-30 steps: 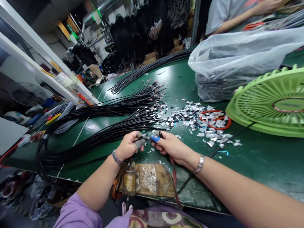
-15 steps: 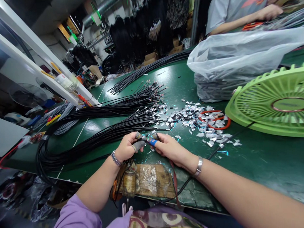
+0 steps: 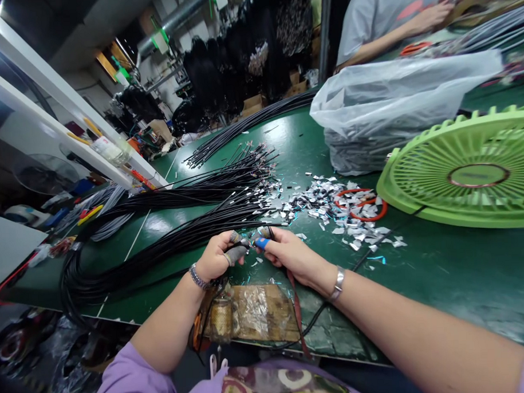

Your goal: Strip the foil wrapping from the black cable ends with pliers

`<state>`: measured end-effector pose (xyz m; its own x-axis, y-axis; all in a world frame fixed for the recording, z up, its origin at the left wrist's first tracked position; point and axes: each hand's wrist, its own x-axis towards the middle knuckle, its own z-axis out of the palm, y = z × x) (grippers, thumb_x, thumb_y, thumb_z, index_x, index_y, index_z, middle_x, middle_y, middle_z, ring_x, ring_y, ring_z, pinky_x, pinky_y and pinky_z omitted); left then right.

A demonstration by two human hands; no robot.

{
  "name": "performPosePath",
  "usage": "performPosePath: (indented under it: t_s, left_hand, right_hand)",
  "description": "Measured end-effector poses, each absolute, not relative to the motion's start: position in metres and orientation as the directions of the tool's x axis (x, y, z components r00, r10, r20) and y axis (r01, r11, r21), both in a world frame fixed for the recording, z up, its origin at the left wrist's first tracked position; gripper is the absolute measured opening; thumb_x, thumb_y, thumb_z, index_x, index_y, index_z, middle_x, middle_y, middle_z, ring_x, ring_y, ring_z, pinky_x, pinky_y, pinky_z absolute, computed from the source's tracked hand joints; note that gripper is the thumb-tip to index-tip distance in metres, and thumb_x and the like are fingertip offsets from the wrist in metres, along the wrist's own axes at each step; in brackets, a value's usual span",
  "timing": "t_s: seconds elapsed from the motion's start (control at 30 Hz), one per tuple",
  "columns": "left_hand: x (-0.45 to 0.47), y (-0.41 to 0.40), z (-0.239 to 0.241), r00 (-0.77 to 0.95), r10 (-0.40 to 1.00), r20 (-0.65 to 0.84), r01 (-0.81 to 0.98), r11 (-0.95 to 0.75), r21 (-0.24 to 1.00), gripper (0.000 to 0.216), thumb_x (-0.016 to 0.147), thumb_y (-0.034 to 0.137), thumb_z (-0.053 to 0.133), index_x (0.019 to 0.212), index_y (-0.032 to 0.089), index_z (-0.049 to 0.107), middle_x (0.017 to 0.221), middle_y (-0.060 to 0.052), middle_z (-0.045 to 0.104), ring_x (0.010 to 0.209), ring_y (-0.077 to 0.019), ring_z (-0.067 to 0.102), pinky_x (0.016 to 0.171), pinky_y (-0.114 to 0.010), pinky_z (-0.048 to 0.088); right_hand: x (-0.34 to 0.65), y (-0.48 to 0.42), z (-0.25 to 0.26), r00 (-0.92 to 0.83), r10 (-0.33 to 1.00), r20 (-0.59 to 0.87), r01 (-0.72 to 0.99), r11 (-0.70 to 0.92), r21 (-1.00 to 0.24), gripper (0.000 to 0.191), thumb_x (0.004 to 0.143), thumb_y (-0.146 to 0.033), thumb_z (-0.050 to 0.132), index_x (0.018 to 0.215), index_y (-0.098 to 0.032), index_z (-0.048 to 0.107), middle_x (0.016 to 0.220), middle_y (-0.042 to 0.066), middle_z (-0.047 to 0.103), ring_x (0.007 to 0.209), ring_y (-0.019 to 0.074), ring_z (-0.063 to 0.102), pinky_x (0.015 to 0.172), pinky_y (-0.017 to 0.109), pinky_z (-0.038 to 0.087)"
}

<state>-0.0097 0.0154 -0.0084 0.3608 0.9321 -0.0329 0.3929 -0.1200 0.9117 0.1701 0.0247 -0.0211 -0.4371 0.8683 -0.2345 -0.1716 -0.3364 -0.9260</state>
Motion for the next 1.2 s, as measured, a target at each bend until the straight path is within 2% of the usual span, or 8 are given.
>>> performPosePath:
  t_s: [0.3,0.5,0.77,0.87,0.93,1.07,1.13,1.2]
  left_hand:
    - [-0.009,0.015,-0.005,0.367,0.928,-0.061,0.387,-0.093,0.918,0.03,0.075,0.044,0.061,0.073,0.014,0.056,0.054,0.001,0.056,0.046,-0.0062,0.044,0.049,-0.02,0.037]
    - [-0.008,0.015,-0.003,0.312,0.94,-0.137,0.339,0.025,0.94,0.039,0.069,0.052,0.065,0.072,0.015,0.052,0.053,0.002,0.055,0.044,-0.0061,0.044,0.042,-0.018,0.034]
    - [-0.004,0.016,0.002,0.292,0.936,-0.196,0.24,0.127,0.962,0.043,0.062,0.052,0.069,0.071,0.015,0.049,0.05,0.003,0.055,0.039,-0.0048,0.042,0.039,-0.017,0.03]
    - [-0.004,0.016,0.002,0.299,0.927,-0.227,0.213,0.167,0.963,0.045,0.06,0.053,0.07,0.071,0.015,0.049,0.05,0.003,0.056,0.036,-0.004,0.04,0.036,-0.017,0.027]
    - [-0.004,0.017,0.002,0.305,0.918,-0.251,0.193,0.199,0.961,0.047,0.059,0.054,0.071,0.072,0.015,0.049,0.049,0.003,0.056,0.034,-0.0037,0.039,0.035,-0.017,0.024]
    - [-0.006,0.018,0.003,0.294,0.917,-0.271,0.14,0.239,0.961,0.047,0.058,0.053,0.072,0.072,0.015,0.048,0.048,0.004,0.055,0.031,-0.003,0.037,0.033,-0.017,0.02]
    - [-0.006,0.018,0.003,0.283,0.922,-0.265,0.118,0.241,0.963,0.047,0.058,0.052,0.072,0.071,0.015,0.048,0.048,0.004,0.054,0.031,-0.0027,0.037,0.033,-0.017,0.019]
    - [-0.006,0.018,0.003,0.28,0.922,-0.266,0.112,0.244,0.963,0.046,0.058,0.052,0.072,0.071,0.015,0.048,0.048,0.004,0.054,0.031,-0.0027,0.037,0.033,-0.017,0.019]
  right_hand:
    - [0.17,0.024,-0.02,-0.428,0.87,-0.244,-0.168,-0.341,-0.925,0.04,0.056,-0.05,0.075,0.068,-0.019,0.052,0.045,-0.009,0.04,0.043,0.0054,0.028,0.041,0.021,0.018]
    - [0.17,0.024,-0.019,-0.445,0.864,-0.236,-0.169,-0.34,-0.925,0.042,0.054,-0.05,0.077,0.069,-0.02,0.051,0.047,-0.008,0.041,0.043,0.0058,0.028,0.041,0.022,0.018]
    - [0.169,0.023,-0.021,-0.451,0.869,-0.203,-0.148,-0.297,-0.943,0.041,0.057,-0.051,0.075,0.071,-0.02,0.052,0.047,-0.009,0.04,0.043,0.0061,0.028,0.042,0.022,0.019]
    - [0.17,0.023,-0.021,-0.392,0.914,-0.105,-0.131,-0.169,-0.977,0.036,0.061,-0.051,0.071,0.072,-0.021,0.055,0.05,-0.007,0.042,0.045,0.0083,0.032,0.044,0.023,0.024]
    - [0.173,0.024,-0.02,-0.368,0.93,0.025,-0.084,-0.007,-0.996,0.03,0.065,-0.048,0.068,0.07,-0.021,0.057,0.055,-0.004,0.048,0.051,0.0111,0.039,0.048,0.025,0.031]
    - [0.178,0.026,-0.02,-0.424,0.866,0.265,0.168,0.362,-0.917,0.01,0.069,-0.032,0.062,0.065,-0.022,0.059,0.061,0.0,0.055,0.058,0.0151,0.045,0.056,0.028,0.036]
    - [0.179,0.026,-0.021,-0.452,0.84,0.3,0.267,0.448,-0.853,0.004,0.068,-0.025,0.058,0.065,-0.023,0.058,0.061,0.0,0.055,0.058,0.0158,0.046,0.057,0.029,0.036]
    - [0.18,0.027,-0.023,-0.434,0.852,0.293,0.32,0.45,-0.834,0.003,0.07,-0.024,0.055,0.068,-0.024,0.058,0.064,0.001,0.058,0.061,0.0168,0.049,0.058,0.029,0.038]
